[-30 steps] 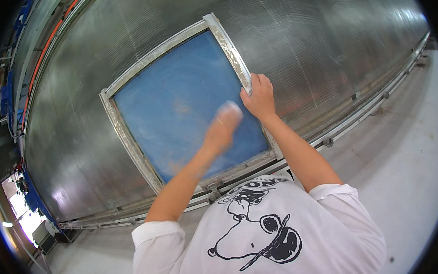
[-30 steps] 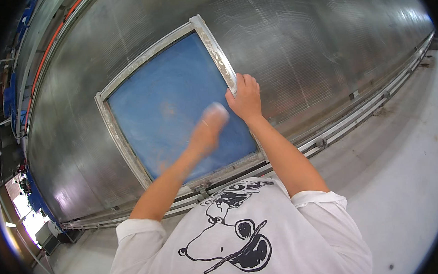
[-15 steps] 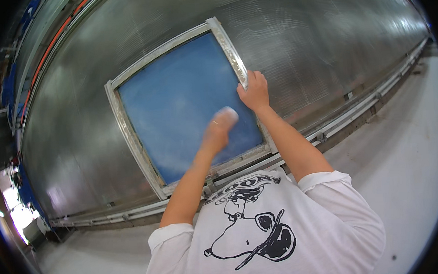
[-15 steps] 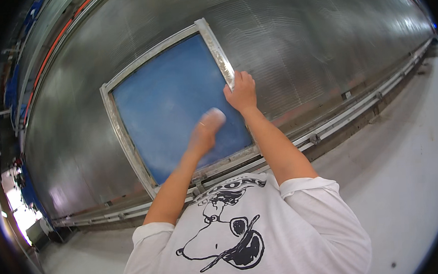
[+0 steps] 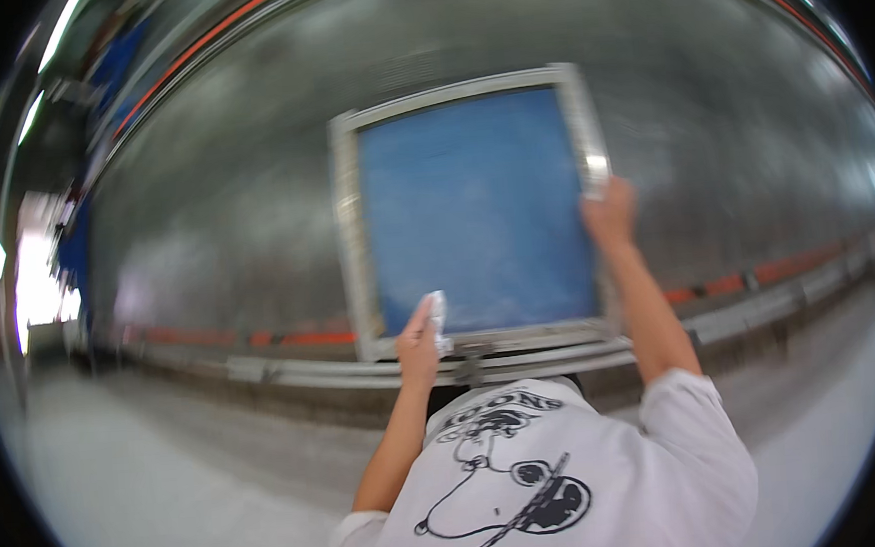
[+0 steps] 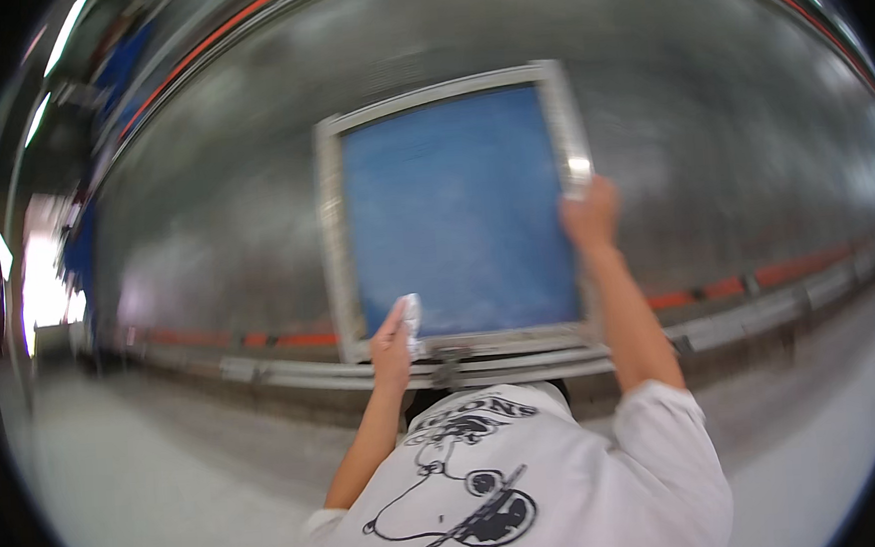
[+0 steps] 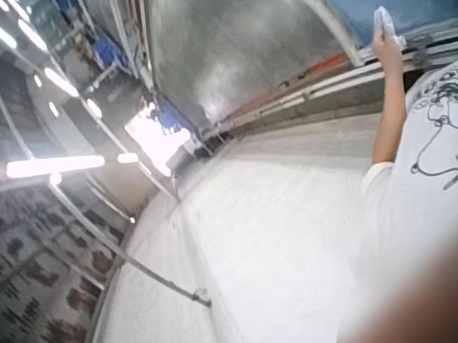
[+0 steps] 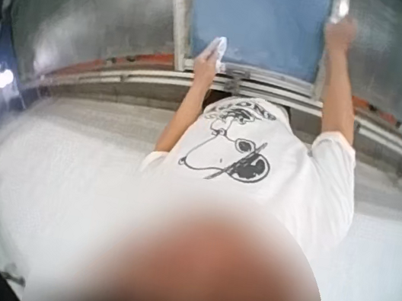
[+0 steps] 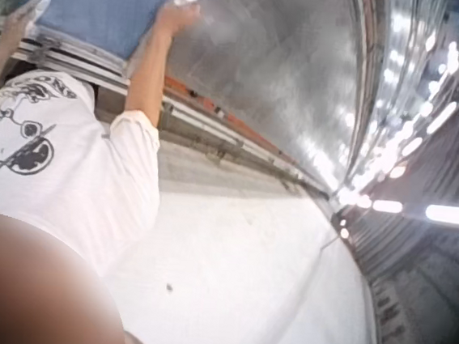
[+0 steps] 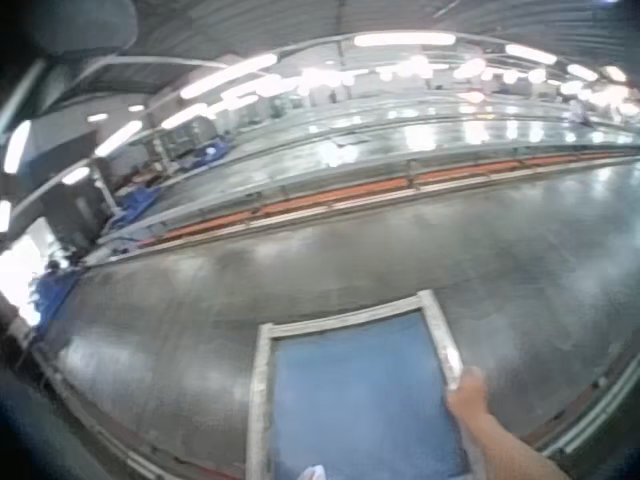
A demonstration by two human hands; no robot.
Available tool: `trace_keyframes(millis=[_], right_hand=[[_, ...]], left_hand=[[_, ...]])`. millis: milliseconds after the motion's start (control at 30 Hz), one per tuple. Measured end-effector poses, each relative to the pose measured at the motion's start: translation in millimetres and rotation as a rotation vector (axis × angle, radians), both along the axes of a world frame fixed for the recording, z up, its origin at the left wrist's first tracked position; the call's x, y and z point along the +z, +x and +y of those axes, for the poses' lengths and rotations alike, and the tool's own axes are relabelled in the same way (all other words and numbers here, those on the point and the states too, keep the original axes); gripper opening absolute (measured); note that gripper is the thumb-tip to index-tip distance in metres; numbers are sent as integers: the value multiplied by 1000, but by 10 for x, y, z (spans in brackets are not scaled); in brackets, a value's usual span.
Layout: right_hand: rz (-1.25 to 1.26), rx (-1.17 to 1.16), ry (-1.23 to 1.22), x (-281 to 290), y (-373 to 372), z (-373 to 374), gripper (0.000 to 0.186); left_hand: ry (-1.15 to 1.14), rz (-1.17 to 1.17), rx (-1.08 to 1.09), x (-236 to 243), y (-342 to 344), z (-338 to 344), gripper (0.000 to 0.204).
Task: The person wipes a rectangular blue screen with a white cloth, moving in circular and sweeping motions across the surface. The person repositions the screen on a metal workbench and continues wiping until the end of the clip.
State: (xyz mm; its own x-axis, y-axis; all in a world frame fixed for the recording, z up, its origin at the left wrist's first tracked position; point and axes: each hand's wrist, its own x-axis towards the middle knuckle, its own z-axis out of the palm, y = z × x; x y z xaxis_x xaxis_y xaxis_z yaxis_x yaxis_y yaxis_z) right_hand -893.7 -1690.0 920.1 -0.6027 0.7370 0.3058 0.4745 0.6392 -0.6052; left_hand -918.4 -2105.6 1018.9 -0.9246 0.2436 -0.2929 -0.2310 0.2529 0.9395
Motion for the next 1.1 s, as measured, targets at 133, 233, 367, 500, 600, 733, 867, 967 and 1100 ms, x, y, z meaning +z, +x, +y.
trace_keyframes(millis=[133,233,367,500,600,733,867,967,1100], right_hand=[[30,134,169,924,146,255,40],[41,104,161,1142,-5,-378,47],[7,180,197,1451,18,449,50],[-3,150,59,1374,29,289,56],[-5,129,8,1577,7,221,57],[3,91,-52,1650,-22,197,57],[-53,66,-28,1745,-26,312,57],[-113,57,-22,1730,-13,314,57],[-177,46,-4,1777,-35,229,57]], left_hand=[[79,-117,181,454,99,-484,42],[149,-97,276,697,-65,-1145,42],[265,-115,396,936,165,-174,42],[69,-43,333,1301,-49,11,40],[-32,117,257,1715,-101,185,39],[-170,269,140,1784,-259,343,39],[-343,430,-24,1859,-434,618,42],[-472,623,-265,1643,-421,877,52],[-416,834,-723,1177,-585,1217,52]])
